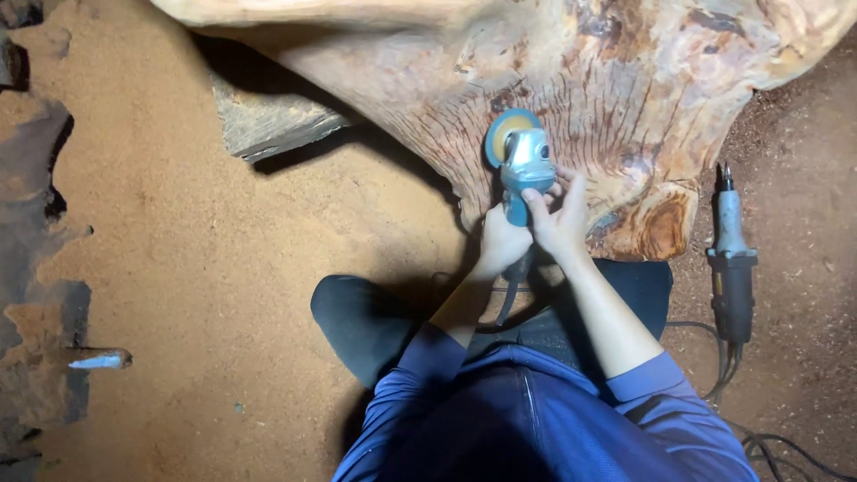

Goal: Sanding a large, intricate wood carving using a handheld power sander

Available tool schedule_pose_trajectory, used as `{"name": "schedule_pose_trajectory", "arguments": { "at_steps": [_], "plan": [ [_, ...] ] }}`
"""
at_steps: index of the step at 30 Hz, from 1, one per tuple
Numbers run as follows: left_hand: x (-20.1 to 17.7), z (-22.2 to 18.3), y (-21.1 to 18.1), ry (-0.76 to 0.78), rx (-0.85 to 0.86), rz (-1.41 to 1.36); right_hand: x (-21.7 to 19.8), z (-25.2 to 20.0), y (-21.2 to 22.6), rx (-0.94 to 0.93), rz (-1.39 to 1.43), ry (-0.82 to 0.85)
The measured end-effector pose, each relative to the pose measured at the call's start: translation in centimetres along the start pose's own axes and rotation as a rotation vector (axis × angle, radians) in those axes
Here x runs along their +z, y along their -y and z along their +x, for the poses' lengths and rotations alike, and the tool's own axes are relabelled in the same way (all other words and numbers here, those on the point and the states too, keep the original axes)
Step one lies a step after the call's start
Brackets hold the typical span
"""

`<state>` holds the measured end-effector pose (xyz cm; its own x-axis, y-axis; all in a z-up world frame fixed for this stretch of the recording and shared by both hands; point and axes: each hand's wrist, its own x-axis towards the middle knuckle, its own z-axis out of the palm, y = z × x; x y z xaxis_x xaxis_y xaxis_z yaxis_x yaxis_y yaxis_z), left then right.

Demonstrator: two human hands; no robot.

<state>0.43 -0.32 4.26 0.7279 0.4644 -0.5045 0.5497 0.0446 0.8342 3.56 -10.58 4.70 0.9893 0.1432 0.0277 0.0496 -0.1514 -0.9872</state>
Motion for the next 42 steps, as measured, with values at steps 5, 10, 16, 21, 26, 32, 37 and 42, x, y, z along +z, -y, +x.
{"name": "schedule_pose_trajectory", "arguments": {
  "at_steps": [5,10,16,21,26,32,37,42],
  "plan": [
    [-1.5,-1.3,1.3,-0.004,-0.017,0.0,2.5,-1.8,0.3,0.131,-0.129,0.1],
    [-1.8,-3.3,1.1,-0.002,0.01,-0.005,1.6,-3.2,1.0,0.259,-0.241,0.174],
    [-0.1,-0.8,-0.2,-0.007,0.0,-0.011,0.9,0.7,2.7,0.033,-0.264,0.128],
    [-0.4,-2.8,1.2,-0.016,-0.011,-0.011,1.6,-1.7,1.2,0.006,-0.339,0.23],
    [-0.6,-1.7,0.3,-0.052,-0.011,-0.028,2.5,-0.7,2.3,0.083,-0.319,0.194],
    [-0.8,-1.3,0.5,-0.082,-0.043,-0.029,2.2,-0.6,1.5,-0.079,-0.26,0.144],
    [-1.3,-4.1,1.1,-0.082,-0.046,-0.014,2.4,-3.9,0.1,0.083,-0.265,0.241],
    [-0.8,-3.2,-0.4,-0.109,-0.027,-0.006,1.8,-2.6,-0.2,0.166,-0.056,0.179]
  ]
}}
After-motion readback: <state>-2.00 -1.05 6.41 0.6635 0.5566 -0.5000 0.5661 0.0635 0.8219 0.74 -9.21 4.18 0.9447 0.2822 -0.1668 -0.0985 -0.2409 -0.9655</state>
